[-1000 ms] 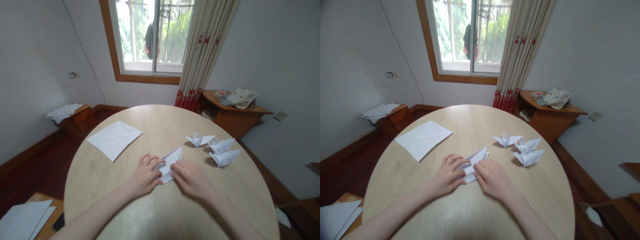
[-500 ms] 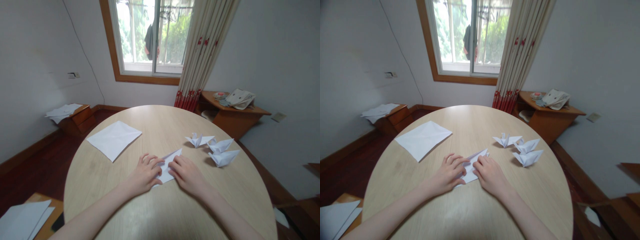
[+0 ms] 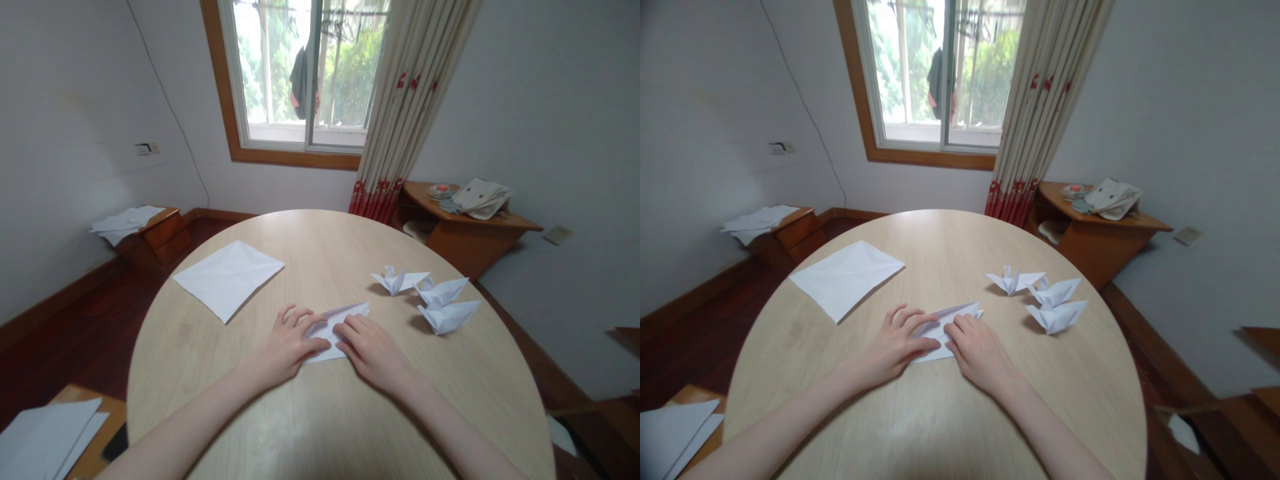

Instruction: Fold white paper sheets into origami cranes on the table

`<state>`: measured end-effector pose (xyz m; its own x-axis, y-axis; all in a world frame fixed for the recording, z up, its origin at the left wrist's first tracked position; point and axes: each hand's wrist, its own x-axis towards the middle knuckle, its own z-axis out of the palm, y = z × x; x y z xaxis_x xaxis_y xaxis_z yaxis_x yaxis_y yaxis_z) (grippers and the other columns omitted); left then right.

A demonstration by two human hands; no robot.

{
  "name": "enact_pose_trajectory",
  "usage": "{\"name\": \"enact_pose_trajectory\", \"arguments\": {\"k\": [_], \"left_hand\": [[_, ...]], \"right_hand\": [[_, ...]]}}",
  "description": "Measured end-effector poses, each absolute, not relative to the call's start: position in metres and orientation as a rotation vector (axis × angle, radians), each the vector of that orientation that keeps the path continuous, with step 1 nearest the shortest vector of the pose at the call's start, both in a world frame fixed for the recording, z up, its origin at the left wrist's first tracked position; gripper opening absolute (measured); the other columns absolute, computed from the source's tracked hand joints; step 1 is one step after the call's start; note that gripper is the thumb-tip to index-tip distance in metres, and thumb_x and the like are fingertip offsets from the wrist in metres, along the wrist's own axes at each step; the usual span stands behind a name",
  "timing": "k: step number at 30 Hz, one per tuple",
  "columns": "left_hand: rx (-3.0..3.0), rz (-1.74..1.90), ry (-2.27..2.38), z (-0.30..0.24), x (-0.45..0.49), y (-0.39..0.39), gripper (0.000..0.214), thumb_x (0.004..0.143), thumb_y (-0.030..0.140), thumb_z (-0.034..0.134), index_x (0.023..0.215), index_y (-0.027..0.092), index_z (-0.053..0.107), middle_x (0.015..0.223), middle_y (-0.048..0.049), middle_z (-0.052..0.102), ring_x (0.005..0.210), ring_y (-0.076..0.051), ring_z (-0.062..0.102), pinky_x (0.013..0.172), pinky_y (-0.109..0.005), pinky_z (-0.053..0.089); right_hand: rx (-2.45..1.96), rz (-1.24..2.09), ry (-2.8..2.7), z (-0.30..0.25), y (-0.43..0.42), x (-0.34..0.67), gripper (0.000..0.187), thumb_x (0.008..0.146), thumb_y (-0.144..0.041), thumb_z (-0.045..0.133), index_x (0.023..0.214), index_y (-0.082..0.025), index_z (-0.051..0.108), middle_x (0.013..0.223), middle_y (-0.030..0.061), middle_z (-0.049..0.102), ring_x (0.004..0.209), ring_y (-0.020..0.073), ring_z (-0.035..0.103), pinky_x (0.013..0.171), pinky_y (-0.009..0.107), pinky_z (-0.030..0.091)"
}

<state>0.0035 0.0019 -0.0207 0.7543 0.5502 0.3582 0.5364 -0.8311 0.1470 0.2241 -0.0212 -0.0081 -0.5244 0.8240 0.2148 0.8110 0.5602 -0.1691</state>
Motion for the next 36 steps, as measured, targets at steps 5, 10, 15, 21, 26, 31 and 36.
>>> {"name": "enact_pose_trajectory", "arguments": {"k": [5, 10, 15, 21, 26, 31, 36], "left_hand": [[2.938, 0.594, 0.914, -0.021, 0.000, 0.006, 0.041, 0.087, 0.006, 0.050, 0.113, 0.033, 0.064, 0.135, -0.0036, 0.050, 0.121, -0.027, 0.039, 0.106, -0.055, 0.023], [2.950, 0.557, 0.943, -0.021, -0.002, 0.008, 0.046, 0.083, 0.000, 0.048, 0.115, 0.030, 0.061, 0.136, -0.0047, 0.049, 0.123, -0.027, 0.038, 0.106, -0.056, 0.022], [2.991, 0.597, 0.972, -0.021, -0.004, 0.010, 0.038, 0.087, 0.003, 0.049, 0.112, 0.029, 0.062, 0.134, -0.0047, 0.050, 0.122, -0.027, 0.039, 0.106, -0.056, 0.022], [3.060, 0.634, 1.008, -0.020, -0.002, 0.010, 0.030, 0.090, 0.007, 0.050, 0.106, 0.029, 0.063, 0.126, -0.0042, 0.055, 0.109, -0.026, 0.046, 0.098, -0.051, 0.026], [3.127, 0.587, 1.051, -0.021, 0.005, 0.002, 0.023, 0.092, 0.009, 0.049, 0.106, 0.024, 0.060, 0.113, -0.0047, 0.060, 0.099, -0.023, 0.050, 0.088, -0.040, 0.031], [3.116, 0.507, 0.952, -0.021, 0.013, -0.008, 0.020, 0.089, 0.008, 0.046, 0.104, 0.016, 0.058, 0.103, -0.0088, 0.062, 0.096, -0.024, 0.053, 0.082, -0.037, 0.038], [3.013, 0.422, 0.904, -0.021, 0.017, -0.011, 0.025, 0.086, 0.007, 0.046, 0.108, 0.013, 0.057, 0.103, -0.0101, 0.064, 0.095, -0.025, 0.057, 0.081, -0.035, 0.046]], "right_hand": [[-1.322, 0.176, -2.507, -0.009, -0.022, 0.224, 0.015, 0.093, -0.015, 0.049, 0.106, -0.020, 0.056, 0.098, 0.0072, 0.060, 0.091, 0.0222, 0.056, 0.077, 0.034, 0.044], [-1.300, 0.231, -2.489, -0.010, -0.023, 0.224, 0.015, 0.093, -0.013, 0.048, 0.101, -0.019, 0.059, 0.096, 0.0069, 0.059, 0.088, 0.0207, 0.057, 0.075, 0.033, 0.046], [-1.225, 0.204, -2.501, -0.010, -0.024, 0.223, 0.021, 0.093, -0.012, 0.046, 0.102, -0.019, 0.064, 0.095, 0.0082, 0.060, 0.088, 0.0207, 0.056, 0.074, 0.032, 0.047], [-1.223, 0.139, -2.538, -0.010, -0.025, 0.221, 0.025, 0.094, -0.013, 0.044, 0.106, -0.019, 0.065, 0.097, 0.0092, 0.062, 0.089, 0.0218, 0.056, 0.073, 0.034, 0.048], [-1.306, 0.176, -2.582, -0.006, -0.029, 0.217, 0.025, 0.094, -0.013, 0.046, 0.110, -0.018, 0.063, 0.104, 0.0101, 0.061, 0.098, 0.0240, 0.054, 0.078, 0.036, 0.048], [-1.367, 0.215, -2.602, -0.001, -0.033, 0.215, 0.023, 0.093, -0.012, 0.048, 0.110, -0.017, 0.062, 0.106, 0.0107, 0.060, 0.102, 0.0254, 0.054, 0.079, 0.037, 0.049], [-1.350, 0.261, -2.607, 0.001, -0.033, 0.222, 0.025, 0.094, -0.015, 0.047, 0.112, -0.019, 0.064, 0.110, 0.0094, 0.060, 0.103, 0.0236, 0.055, 0.082, 0.034, 0.048]]}}
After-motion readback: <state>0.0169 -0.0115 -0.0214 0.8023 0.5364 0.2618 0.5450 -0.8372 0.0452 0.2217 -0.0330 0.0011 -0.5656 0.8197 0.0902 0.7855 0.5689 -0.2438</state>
